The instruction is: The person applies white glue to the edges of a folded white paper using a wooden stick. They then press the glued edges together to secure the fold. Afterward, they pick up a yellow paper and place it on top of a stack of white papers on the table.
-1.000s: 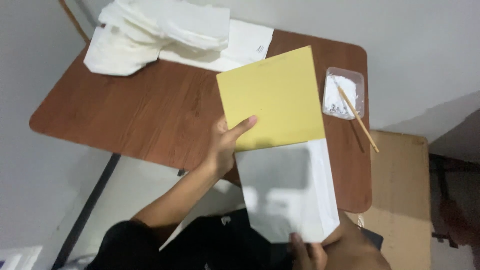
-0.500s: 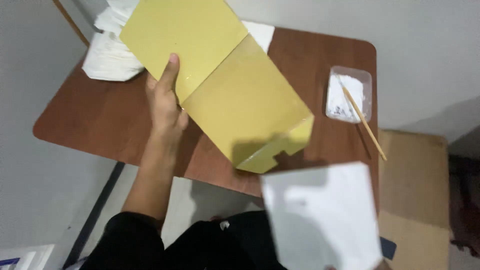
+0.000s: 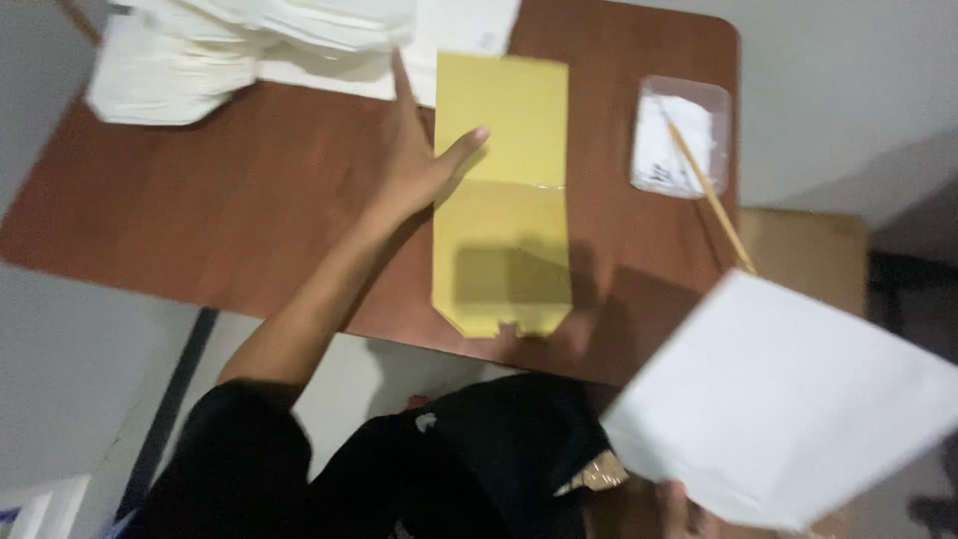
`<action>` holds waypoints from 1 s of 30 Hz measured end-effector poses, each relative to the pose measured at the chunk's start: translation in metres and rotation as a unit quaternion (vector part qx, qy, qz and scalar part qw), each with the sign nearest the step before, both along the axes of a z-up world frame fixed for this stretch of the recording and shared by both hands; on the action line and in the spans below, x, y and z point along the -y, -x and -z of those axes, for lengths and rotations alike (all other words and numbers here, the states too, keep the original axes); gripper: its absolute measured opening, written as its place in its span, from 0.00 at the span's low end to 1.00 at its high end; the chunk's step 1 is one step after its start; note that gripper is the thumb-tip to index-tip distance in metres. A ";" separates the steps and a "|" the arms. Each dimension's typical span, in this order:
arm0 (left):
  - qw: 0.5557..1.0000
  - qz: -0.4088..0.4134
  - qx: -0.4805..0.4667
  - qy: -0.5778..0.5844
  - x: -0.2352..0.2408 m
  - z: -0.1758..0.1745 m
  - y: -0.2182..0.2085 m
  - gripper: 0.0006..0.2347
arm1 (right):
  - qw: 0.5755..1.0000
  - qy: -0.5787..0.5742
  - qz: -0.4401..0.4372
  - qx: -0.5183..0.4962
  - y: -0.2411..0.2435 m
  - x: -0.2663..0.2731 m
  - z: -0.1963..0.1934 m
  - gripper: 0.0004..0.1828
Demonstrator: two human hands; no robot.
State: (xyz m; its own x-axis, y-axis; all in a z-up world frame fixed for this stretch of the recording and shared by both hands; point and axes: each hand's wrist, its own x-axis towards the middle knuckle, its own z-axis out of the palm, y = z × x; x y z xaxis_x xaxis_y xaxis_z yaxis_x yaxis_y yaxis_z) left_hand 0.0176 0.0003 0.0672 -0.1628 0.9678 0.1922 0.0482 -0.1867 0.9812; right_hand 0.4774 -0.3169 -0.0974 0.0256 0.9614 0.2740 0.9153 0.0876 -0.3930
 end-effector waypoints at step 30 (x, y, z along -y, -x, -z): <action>0.955 0.152 0.034 0.252 0.150 0.017 -0.050 0.12 | 0.778 0.045 0.156 -0.607 0.247 -0.107 -0.124 0.14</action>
